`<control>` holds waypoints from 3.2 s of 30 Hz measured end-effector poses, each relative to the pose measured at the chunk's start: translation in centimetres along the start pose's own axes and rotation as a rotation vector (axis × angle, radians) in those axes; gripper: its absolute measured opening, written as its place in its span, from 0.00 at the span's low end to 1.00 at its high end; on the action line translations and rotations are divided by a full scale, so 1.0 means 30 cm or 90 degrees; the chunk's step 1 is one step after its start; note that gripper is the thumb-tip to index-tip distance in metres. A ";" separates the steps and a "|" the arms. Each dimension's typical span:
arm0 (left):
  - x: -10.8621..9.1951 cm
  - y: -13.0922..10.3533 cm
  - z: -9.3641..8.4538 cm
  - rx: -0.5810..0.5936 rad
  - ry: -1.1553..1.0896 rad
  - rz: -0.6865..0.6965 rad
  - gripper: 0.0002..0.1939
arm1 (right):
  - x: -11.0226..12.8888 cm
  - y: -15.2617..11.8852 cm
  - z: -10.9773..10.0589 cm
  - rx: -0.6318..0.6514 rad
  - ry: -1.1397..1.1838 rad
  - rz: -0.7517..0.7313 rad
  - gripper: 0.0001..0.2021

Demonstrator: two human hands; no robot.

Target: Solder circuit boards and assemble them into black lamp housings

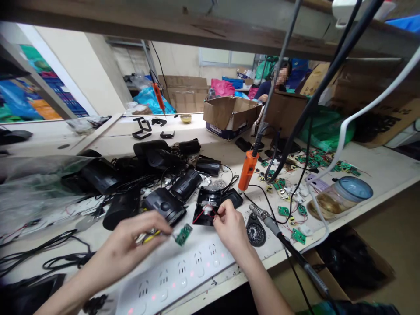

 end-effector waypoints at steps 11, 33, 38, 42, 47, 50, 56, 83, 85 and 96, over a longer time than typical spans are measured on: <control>0.176 -0.072 0.113 -0.012 -0.595 -0.301 0.42 | 0.205 -0.029 0.075 0.169 0.055 -0.164 0.08; 0.170 -0.126 0.167 -0.126 -0.969 -0.397 0.27 | 0.148 -0.267 0.195 0.119 0.297 0.056 0.15; 0.154 -0.117 0.155 -0.173 -0.926 -0.397 0.20 | 0.183 -0.285 0.254 0.115 0.286 0.056 0.26; 0.151 -0.124 0.140 -0.192 -0.935 -0.415 0.22 | 0.198 -0.257 0.234 0.079 0.221 0.020 0.12; 0.158 -0.146 0.140 -0.174 -0.893 -0.477 0.22 | 0.269 -0.201 0.118 0.040 0.107 -0.272 0.09; 0.152 -0.144 0.153 -0.139 -0.894 -0.486 0.23 | 0.323 -0.179 0.094 0.155 0.064 -0.413 0.13; 0.133 -0.133 0.154 -0.096 -0.917 -0.440 0.26 | 0.390 -0.147 0.096 0.274 -0.107 -0.493 0.20; 0.114 -0.156 0.172 -0.059 -0.878 -0.423 0.30 | 0.456 -0.145 0.107 0.168 -0.245 -0.615 0.16; 0.111 -0.156 0.168 -0.054 -0.883 -0.429 0.29 | 0.459 -0.141 0.102 0.163 -0.236 -0.622 0.16; 0.091 -0.146 0.135 -0.081 -0.878 -0.432 0.25 | 0.482 -0.107 0.112 0.218 -0.204 -0.623 0.15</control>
Point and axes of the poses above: each hand's wrist, its own y-axis towards the middle knuckle, its own z-axis out of the palm, x = y × z, the point moved 5 cm from there along y, towards the middle knuckle, and after that the axes turned 10 degrees about -z, right-handed, at the moved point
